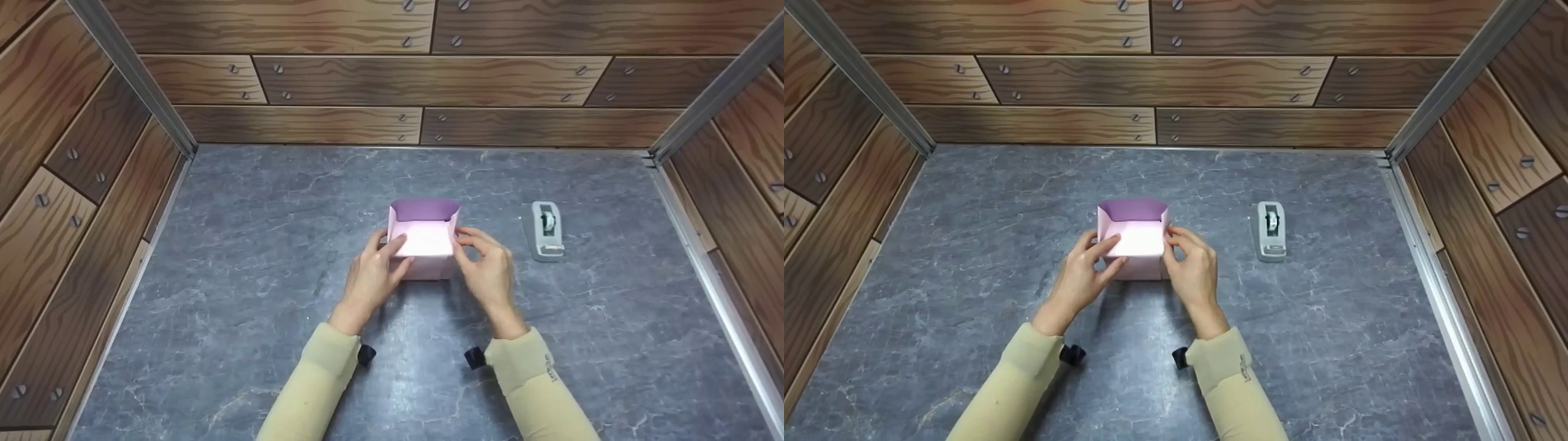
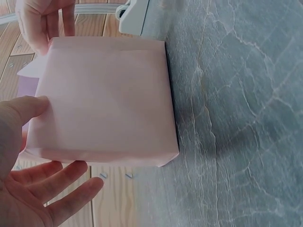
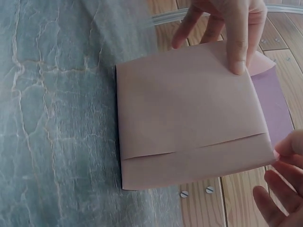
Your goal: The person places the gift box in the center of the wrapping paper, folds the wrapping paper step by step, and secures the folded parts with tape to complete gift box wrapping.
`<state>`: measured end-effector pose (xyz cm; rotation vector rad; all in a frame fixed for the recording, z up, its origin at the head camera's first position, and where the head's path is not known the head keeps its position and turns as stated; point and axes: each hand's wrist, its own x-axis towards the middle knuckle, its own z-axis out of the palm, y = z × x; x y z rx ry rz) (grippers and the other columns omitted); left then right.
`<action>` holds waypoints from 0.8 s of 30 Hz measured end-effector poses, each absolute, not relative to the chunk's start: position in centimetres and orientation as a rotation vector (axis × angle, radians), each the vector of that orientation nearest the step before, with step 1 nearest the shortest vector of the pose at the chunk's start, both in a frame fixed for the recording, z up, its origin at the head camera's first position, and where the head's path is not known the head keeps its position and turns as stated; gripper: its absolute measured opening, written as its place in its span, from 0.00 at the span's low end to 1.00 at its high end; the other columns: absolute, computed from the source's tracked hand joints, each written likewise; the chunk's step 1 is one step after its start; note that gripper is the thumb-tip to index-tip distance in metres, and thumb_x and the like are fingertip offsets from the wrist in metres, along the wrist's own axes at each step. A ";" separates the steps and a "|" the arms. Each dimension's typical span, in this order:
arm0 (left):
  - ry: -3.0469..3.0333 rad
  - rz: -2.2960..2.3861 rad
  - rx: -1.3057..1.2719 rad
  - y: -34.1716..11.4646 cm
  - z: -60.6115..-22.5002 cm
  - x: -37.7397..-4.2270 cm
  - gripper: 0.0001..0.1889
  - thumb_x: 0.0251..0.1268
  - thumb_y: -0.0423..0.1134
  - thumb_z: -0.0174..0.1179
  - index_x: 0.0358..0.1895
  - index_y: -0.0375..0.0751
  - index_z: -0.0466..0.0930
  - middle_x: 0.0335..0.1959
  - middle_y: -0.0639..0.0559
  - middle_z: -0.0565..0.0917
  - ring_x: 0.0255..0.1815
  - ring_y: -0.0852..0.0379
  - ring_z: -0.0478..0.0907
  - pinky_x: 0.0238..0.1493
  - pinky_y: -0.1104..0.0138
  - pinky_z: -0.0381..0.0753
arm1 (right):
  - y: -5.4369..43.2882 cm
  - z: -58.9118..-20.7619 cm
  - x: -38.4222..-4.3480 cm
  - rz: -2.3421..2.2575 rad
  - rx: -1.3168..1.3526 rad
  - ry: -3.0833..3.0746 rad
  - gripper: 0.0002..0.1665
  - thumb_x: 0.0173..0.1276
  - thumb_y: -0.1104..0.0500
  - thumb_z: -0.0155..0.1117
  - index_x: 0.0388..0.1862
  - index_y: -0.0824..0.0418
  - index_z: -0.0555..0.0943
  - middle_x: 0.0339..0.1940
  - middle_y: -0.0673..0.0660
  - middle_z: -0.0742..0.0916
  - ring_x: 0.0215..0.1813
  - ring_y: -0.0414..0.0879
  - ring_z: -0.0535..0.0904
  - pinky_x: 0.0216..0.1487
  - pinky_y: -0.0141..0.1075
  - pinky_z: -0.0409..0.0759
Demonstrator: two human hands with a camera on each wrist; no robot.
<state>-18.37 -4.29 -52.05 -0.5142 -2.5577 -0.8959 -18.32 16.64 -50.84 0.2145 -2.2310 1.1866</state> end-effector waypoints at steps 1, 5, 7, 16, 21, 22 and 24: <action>-2.554 -0.894 -0.511 -4.3 -52.0 -18.4 0.21 0.63 0.48 0.67 0.57 0.45 0.83 0.56 0.40 0.77 0.41 0.45 0.84 0.39 0.56 0.84 | 16.6 -50.9 -18.4 1.172 0.238 -2.235 0.03 0.57 0.70 0.72 0.30 0.65 0.89 0.43 0.55 0.89 0.48 0.50 0.85 0.51 0.42 0.80; -2.544 -0.896 -0.513 -4.3 -52.1 -18.4 0.21 0.63 0.48 0.67 0.57 0.45 0.83 0.56 0.40 0.77 0.42 0.45 0.84 0.39 0.56 0.84 | 16.5 -51.0 -18.6 1.134 0.322 -2.246 0.03 0.57 0.72 0.70 0.29 0.66 0.87 0.44 0.55 0.89 0.50 0.51 0.84 0.55 0.42 0.78; -2.545 -0.904 -0.520 -4.3 -52.1 -18.3 0.21 0.63 0.47 0.67 0.57 0.44 0.83 0.56 0.40 0.77 0.42 0.45 0.84 0.39 0.56 0.84 | 16.5 -51.2 -18.7 1.120 0.360 -2.244 0.03 0.57 0.72 0.69 0.29 0.67 0.87 0.44 0.56 0.89 0.49 0.52 0.84 0.55 0.42 0.78; -2.570 -0.907 -0.507 -4.2 -52.0 -18.3 0.21 0.63 0.47 0.67 0.57 0.44 0.83 0.57 0.40 0.77 0.42 0.46 0.84 0.39 0.56 0.84 | 16.3 -51.7 -18.6 1.014 0.470 -2.275 0.08 0.59 0.65 0.73 0.37 0.66 0.88 0.45 0.58 0.88 0.51 0.54 0.82 0.55 0.48 0.76; -2.570 -0.907 -0.510 -4.2 -52.0 -18.4 0.21 0.63 0.47 0.67 0.57 0.44 0.83 0.57 0.39 0.77 0.42 0.46 0.84 0.39 0.56 0.84 | 16.4 -51.9 -18.4 0.923 0.521 -2.338 0.15 0.61 0.59 0.74 0.45 0.65 0.87 0.50 0.59 0.86 0.55 0.55 0.80 0.58 0.52 0.72; -2.570 -0.908 -0.510 -4.2 -52.0 -18.4 0.21 0.63 0.47 0.67 0.57 0.44 0.83 0.57 0.39 0.77 0.42 0.46 0.84 0.39 0.56 0.84 | 16.4 -52.0 -18.3 0.916 0.534 -2.345 0.16 0.61 0.59 0.74 0.46 0.66 0.86 0.51 0.59 0.86 0.56 0.55 0.80 0.59 0.51 0.71; -2.571 -0.912 -0.509 -4.2 -52.0 -18.4 0.21 0.63 0.47 0.67 0.57 0.44 0.83 0.57 0.39 0.77 0.42 0.46 0.84 0.40 0.56 0.84 | 16.4 -52.0 -18.3 0.916 0.555 -2.359 0.16 0.62 0.59 0.73 0.46 0.66 0.86 0.53 0.59 0.85 0.57 0.55 0.79 0.61 0.50 0.70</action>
